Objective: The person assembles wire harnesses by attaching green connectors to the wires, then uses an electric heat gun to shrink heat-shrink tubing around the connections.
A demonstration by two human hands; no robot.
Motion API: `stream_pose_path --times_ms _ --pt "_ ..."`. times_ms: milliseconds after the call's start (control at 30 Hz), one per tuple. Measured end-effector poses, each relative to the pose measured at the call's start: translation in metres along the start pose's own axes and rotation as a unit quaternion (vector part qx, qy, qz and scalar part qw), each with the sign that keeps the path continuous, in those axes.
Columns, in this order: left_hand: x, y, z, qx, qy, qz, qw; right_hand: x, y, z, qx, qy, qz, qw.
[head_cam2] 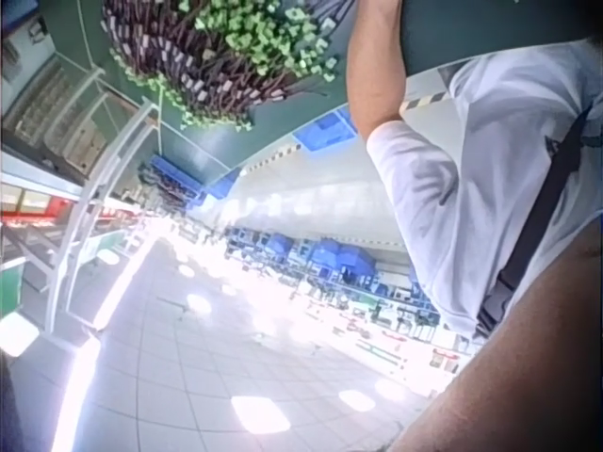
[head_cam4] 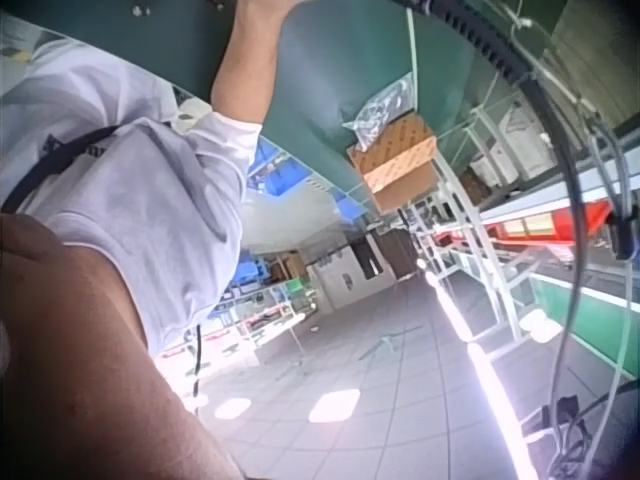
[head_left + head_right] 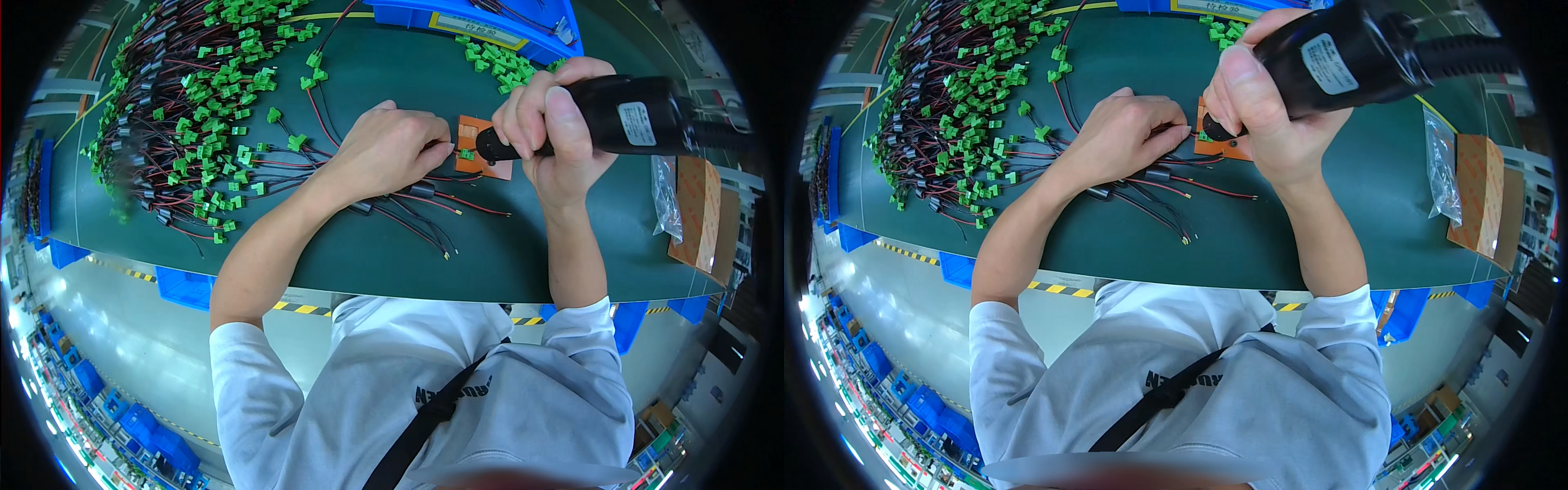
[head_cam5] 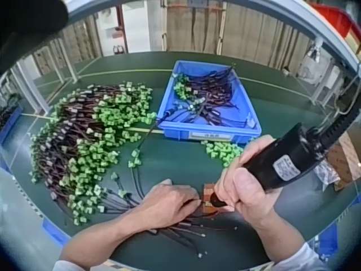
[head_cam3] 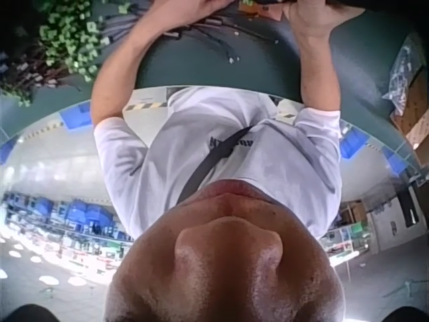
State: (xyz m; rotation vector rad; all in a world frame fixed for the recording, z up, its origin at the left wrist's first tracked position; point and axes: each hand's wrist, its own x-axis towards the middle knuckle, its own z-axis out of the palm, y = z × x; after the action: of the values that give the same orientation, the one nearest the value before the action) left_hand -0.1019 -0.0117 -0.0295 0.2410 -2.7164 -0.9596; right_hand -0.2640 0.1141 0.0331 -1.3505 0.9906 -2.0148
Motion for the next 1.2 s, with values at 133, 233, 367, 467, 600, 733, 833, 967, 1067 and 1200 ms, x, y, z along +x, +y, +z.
stream_pose_path --times_ms 133,233,367,467,600,733,833,967,1067,1200 --pt "0.001 0.002 -0.001 0.001 -0.002 -0.006 1.0 -0.002 0.006 -0.004 0.027 -0.022 0.007 0.999" --pt "0.001 0.001 -0.001 0.008 -0.008 -0.01 1.0 -0.002 0.007 -0.003 0.027 -0.026 0.011 0.999" --pt "0.0 0.0 -0.001 0.002 0.006 0.004 1.0 0.002 0.01 0.003 0.02 -0.013 0.014 1.0" --pt "0.0 0.002 -0.002 0.003 0.002 -0.004 1.0 0.001 0.011 0.005 0.029 -0.011 0.014 0.999" --pt "0.0 0.005 -0.003 0.0 0.0 -0.017 1.0 0.0 0.008 0.011 -0.007 0.041 0.016 0.999" --pt "0.0 0.005 -0.001 0.016 -0.01 -0.001 1.0 0.001 0.005 -0.001 0.007 0.01 -0.003 1.0" --pt "-0.005 0.001 0.0 0.032 0.086 0.042 0.995 0.007 -0.019 0.009 0.117 0.08 0.021 0.99" --pt "0.007 -0.001 -0.015 0.16 0.166 0.038 0.972 0.012 -0.05 0.021 0.06 0.15 0.052 0.985" --pt "0.007 0.0 -0.024 0.192 0.228 0.048 0.953 0.021 -0.052 -0.01 -0.009 0.111 0.072 0.991" --pt "-0.001 0.015 -0.021 -0.028 -0.013 0.108 0.994 0.044 -0.083 -0.001 0.156 0.015 0.163 0.974"
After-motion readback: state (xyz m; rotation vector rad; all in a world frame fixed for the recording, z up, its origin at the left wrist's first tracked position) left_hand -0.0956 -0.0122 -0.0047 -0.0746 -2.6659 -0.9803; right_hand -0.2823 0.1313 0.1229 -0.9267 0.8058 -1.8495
